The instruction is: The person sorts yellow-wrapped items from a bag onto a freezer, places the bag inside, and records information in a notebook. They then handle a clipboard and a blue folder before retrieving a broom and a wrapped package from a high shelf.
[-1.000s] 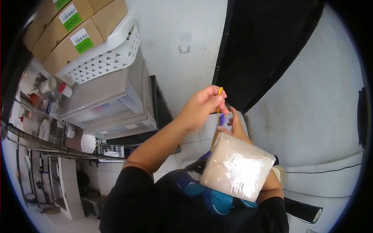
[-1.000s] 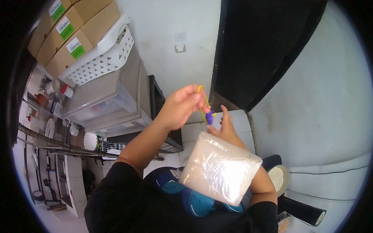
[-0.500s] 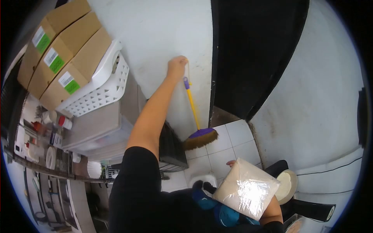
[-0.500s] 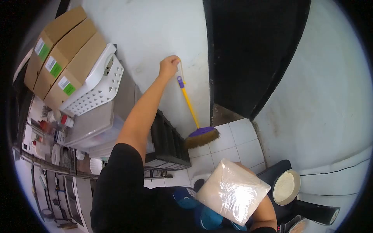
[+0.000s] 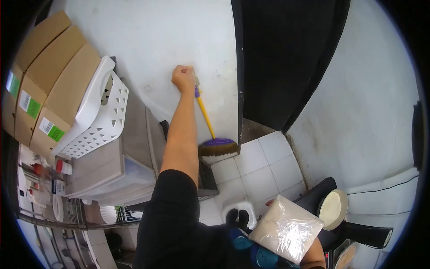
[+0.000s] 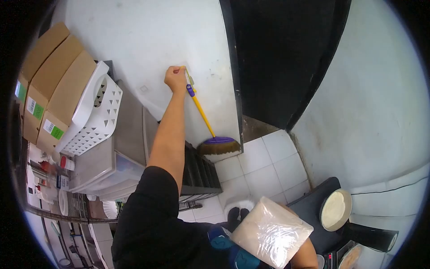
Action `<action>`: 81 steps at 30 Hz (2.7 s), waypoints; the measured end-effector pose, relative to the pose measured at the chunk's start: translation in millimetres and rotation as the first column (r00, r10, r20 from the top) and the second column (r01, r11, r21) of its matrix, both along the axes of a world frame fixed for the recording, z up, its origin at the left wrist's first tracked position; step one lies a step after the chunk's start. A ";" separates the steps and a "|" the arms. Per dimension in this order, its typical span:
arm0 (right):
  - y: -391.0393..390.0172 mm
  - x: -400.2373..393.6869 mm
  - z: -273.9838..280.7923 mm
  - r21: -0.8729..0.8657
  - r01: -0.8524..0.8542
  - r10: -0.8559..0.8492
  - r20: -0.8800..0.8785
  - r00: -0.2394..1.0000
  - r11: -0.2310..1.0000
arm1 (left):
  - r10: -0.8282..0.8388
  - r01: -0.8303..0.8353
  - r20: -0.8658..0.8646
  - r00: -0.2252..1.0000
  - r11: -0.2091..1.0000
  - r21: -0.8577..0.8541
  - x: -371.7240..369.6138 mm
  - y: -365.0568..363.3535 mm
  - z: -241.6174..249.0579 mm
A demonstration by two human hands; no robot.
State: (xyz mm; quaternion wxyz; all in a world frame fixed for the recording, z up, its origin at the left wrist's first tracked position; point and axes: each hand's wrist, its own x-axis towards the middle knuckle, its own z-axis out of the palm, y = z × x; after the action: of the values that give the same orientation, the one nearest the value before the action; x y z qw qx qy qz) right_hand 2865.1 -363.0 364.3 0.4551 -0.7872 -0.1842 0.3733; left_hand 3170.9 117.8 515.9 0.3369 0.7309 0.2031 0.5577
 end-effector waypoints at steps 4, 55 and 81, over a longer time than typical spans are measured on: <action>-0.8 -0.4 0.1 -0.001 0.005 -0.005 0.005 1.000 1.000 | -0.019 0.040 0.062 0.998 0.936 -0.350 15.5 7.2 -7.7; 0.4 10.7 -16.4 0.047 -0.044 0.044 0.008 0.999 0.998 | 0.035 -0.055 -0.150 0.988 0.990 -0.132 -0.7 -4.7 -24.0; -41.4 -39.5 -88.8 0.530 0.473 0.225 -0.798 0.558 0.704 | -0.269 0.707 -0.905 0.329 0.705 0.047 -365.1 -69.6 -190.7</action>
State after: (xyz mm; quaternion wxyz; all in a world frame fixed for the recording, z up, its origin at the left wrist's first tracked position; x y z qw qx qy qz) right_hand 2825.6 -404.3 275.5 0.7742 -0.2983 -0.0157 0.5580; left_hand 2805.9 48.2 325.2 0.1747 0.9840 -0.0291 0.0207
